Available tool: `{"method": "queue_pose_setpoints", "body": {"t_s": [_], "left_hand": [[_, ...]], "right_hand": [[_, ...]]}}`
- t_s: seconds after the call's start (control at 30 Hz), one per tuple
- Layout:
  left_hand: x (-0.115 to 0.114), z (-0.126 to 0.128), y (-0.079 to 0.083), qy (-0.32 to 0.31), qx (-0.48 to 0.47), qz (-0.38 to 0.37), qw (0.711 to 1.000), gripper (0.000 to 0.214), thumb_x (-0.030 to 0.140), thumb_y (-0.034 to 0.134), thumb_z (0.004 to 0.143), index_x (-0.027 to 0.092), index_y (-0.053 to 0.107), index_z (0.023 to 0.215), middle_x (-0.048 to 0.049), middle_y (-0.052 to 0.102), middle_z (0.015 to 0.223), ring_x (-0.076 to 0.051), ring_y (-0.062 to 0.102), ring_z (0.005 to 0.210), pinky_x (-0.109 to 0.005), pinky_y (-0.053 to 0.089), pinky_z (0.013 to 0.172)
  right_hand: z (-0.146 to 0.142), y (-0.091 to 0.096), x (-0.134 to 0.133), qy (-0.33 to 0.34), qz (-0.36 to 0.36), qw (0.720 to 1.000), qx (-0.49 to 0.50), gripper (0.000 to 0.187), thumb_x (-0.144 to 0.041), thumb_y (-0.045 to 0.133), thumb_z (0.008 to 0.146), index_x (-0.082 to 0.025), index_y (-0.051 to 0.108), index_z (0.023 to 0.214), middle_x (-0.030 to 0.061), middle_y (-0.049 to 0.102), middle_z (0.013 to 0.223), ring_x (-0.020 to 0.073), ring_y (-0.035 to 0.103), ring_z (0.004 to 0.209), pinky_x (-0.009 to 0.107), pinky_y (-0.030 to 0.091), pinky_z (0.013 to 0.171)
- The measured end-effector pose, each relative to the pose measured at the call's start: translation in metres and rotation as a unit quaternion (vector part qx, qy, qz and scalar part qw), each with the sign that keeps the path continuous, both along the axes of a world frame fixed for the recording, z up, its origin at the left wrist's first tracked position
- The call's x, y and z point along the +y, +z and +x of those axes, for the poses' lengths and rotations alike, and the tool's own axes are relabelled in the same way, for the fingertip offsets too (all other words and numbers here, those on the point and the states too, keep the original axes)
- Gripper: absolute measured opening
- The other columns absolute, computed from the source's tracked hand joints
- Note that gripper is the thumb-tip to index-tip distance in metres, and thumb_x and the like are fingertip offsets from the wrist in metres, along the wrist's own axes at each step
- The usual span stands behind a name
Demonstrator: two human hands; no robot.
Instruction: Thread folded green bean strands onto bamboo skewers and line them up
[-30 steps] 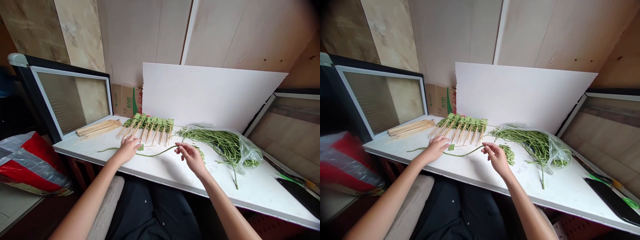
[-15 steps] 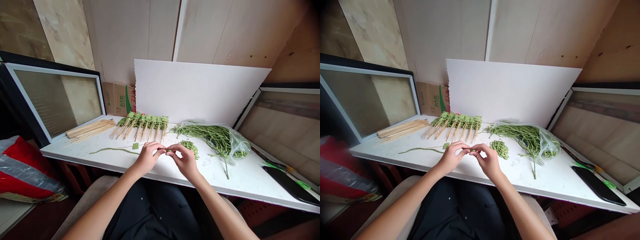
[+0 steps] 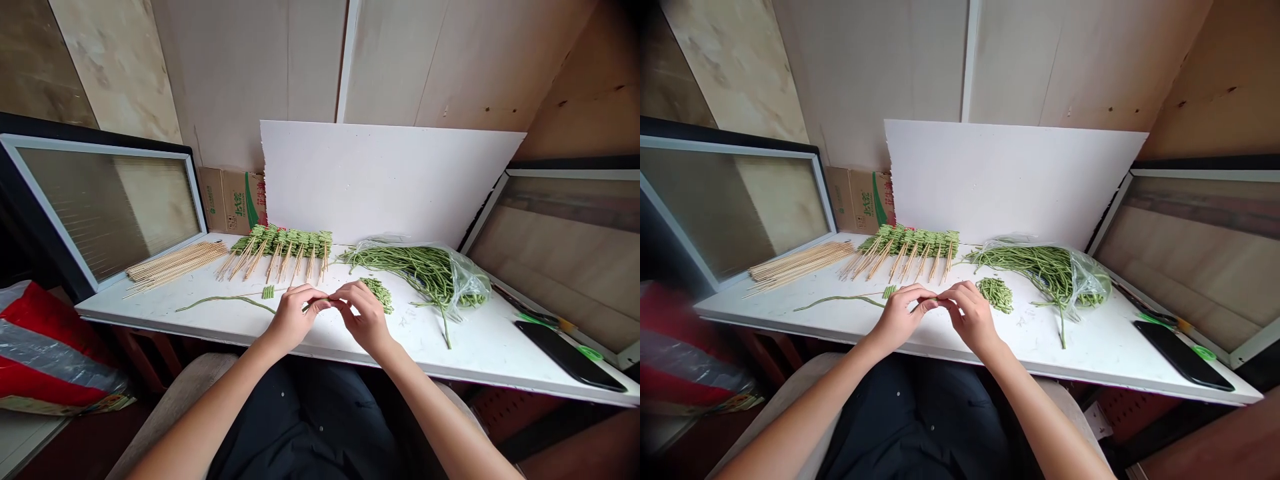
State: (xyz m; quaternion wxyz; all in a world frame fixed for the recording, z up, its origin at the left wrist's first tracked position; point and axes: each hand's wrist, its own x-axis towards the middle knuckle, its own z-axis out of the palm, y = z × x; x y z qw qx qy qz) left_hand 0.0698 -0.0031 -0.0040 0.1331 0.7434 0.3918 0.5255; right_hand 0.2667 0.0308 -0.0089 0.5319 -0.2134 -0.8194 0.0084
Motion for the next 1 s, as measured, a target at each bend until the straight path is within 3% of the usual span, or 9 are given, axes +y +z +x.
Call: {"method": "queue_pose_setpoints", "body": {"t_s": [0.13, 0.23, 0.4, 0.63, 0.77, 0.83, 0.9, 1.0], "left_hand": [[-0.002, 0.002, 0.004, -0.006, 0.006, -0.035, 0.999, 0.025, 0.039, 0.067, 0.1, 0.022, 0.081, 0.09, -0.0047, 0.074, 0.072, -0.022, 0.067, 0.073, -0.035, 0.052, 0.081], [-0.001, 0.002, 0.002, -0.027, 0.014, -0.056, 0.998, 0.026, 0.034, 0.067, 0.099, 0.022, 0.079, 0.079, -0.0035, 0.073, 0.07, -0.021, 0.067, 0.073, -0.034, 0.051, 0.079], [0.004, 0.001, -0.008, -0.041, 0.009, -0.051, 0.998, 0.033, 0.028, 0.066, 0.097, 0.021, 0.073, 0.065, -0.004, 0.073, 0.07, -0.021, 0.068, 0.073, -0.033, 0.051, 0.075], [0.01, 0.002, -0.022, -0.067, -0.039, -0.073, 0.994, 0.028, 0.022, 0.063, 0.095, 0.02, 0.076, 0.069, -0.0042, 0.073, 0.07, -0.019, 0.069, 0.071, -0.031, 0.054, 0.073], [0.012, 0.005, -0.026, -0.092, -0.088, -0.106, 0.986, 0.026, 0.029, 0.067, 0.095, 0.018, 0.078, 0.074, -0.006, 0.075, 0.075, -0.019, 0.07, 0.071, -0.031, 0.057, 0.074], [0.014, 0.005, -0.028, -0.1, -0.107, -0.134, 0.98, 0.028, 0.036, 0.067, 0.096, 0.017, 0.081, 0.082, -0.0077, 0.076, 0.079, -0.019, 0.07, 0.07, -0.032, 0.058, 0.074], [0.016, 0.005, -0.03, -0.1, -0.113, -0.153, 0.977, 0.03, 0.041, 0.066, 0.098, 0.016, 0.083, 0.095, -0.009, 0.077, 0.082, -0.018, 0.07, 0.068, -0.033, 0.059, 0.075], [0.02, 0.003, -0.035, -0.094, -0.098, -0.157, 0.978, 0.033, 0.041, 0.065, 0.099, 0.016, 0.082, 0.111, -0.0099, 0.078, 0.088, -0.019, 0.072, 0.076, -0.034, 0.06, 0.082]], "right_hand": [[0.001, -0.004, 0.002, -0.011, 0.026, 0.999, -0.036, 0.025, -0.01, 0.057, 0.099, -0.027, 0.072, 0.108, 0.0077, 0.074, 0.091, 0.0254, 0.064, 0.091, 0.04, 0.055, 0.077], [-0.001, -0.008, 0.002, -0.021, 0.036, 0.998, -0.051, 0.029, -0.005, 0.054, 0.096, -0.027, 0.071, 0.102, 0.007, 0.073, 0.088, 0.0258, 0.061, 0.091, 0.039, 0.053, 0.074], [-0.011, -0.016, -0.001, -0.008, -0.036, 0.999, 0.019, 0.031, 0.001, 0.052, 0.085, -0.026, 0.068, 0.089, 0.0056, 0.067, 0.079, 0.0251, 0.058, 0.085, 0.039, 0.052, 0.071], [-0.021, -0.026, -0.004, 0.022, -0.214, 0.968, 0.13, 0.019, -0.011, 0.057, 0.085, -0.024, 0.07, 0.078, 0.0051, 0.067, 0.078, 0.0226, 0.06, 0.083, 0.034, 0.053, 0.068], [-0.021, -0.028, 0.001, 0.063, -0.312, 0.93, 0.185, 0.008, -0.023, 0.065, 0.085, -0.022, 0.072, 0.081, 0.005, 0.07, 0.084, 0.0202, 0.065, 0.08, 0.032, 0.058, 0.066], [-0.015, -0.026, 0.01, 0.074, -0.332, 0.918, 0.205, 0.011, -0.032, 0.072, 0.086, -0.021, 0.074, 0.083, 0.0056, 0.073, 0.086, 0.0194, 0.067, 0.076, 0.032, 0.059, 0.065], [0.0, -0.024, 0.025, 0.048, -0.329, 0.92, 0.207, 0.019, -0.04, 0.075, 0.086, -0.021, 0.077, 0.086, 0.0074, 0.076, 0.09, 0.0196, 0.068, 0.074, 0.033, 0.059, 0.064], [0.036, -0.026, 0.057, -0.067, -0.287, 0.942, 0.161, 0.023, -0.042, 0.074, 0.087, -0.021, 0.082, 0.094, 0.01, 0.08, 0.101, 0.0222, 0.071, 0.082, 0.036, 0.06, 0.073]]}}
